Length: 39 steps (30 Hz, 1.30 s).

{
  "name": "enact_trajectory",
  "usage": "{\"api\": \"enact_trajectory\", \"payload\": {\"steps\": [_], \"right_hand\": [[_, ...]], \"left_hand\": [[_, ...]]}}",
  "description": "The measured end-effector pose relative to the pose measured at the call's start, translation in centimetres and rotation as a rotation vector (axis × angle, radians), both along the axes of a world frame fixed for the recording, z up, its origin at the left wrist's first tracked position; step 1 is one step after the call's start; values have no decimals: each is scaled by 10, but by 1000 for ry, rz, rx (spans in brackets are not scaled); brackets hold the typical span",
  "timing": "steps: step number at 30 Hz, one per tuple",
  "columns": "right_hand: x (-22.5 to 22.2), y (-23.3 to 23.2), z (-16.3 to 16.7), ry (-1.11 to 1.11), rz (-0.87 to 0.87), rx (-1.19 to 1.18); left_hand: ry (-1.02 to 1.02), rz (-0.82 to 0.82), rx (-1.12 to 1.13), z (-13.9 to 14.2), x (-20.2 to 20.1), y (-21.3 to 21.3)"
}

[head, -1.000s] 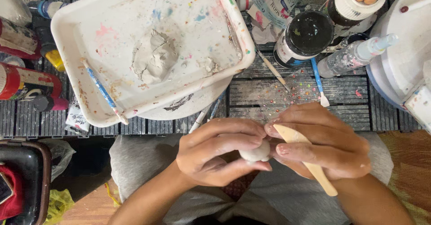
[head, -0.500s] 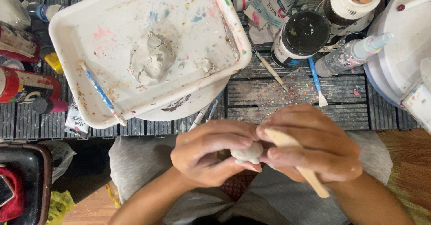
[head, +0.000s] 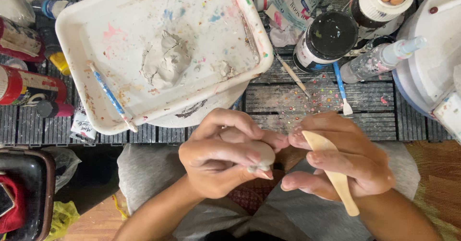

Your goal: The person shapes a small piece of gray clay by hand and uses a wooden stick to carve and smooth its surface. The hands repeatedly rotate the clay and refine its form throughout the clip.

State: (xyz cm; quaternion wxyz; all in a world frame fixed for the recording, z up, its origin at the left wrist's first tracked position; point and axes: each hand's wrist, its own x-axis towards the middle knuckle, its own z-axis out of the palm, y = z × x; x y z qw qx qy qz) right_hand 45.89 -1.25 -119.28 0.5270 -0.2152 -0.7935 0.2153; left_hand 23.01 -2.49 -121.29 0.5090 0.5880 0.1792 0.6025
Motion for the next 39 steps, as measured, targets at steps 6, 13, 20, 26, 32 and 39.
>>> {"api": "enact_trajectory", "payload": {"steps": [6, 13, 20, 26, 32, 39], "right_hand": [[-8, 0, 4, 12, -3, 20], [-13, 10, 11, 19, 133, 26], [-17, 9, 3, 89, 152, -31], [-9, -4, -28, 334, 163, -440], [8, -16, -39, 417, 123, -554], [-5, 11, -10, 427, 87, -495]], "left_hand": [[44, 67, 209, 7, 4, 10], [185, 164, 406, 14, -5, 18], [236, 203, 491, 11, -7, 20], [341, 260, 513, 13, -5, 20], [237, 9, 111, 19, -7, 18], [425, 81, 76, 15, -5, 11]]}}
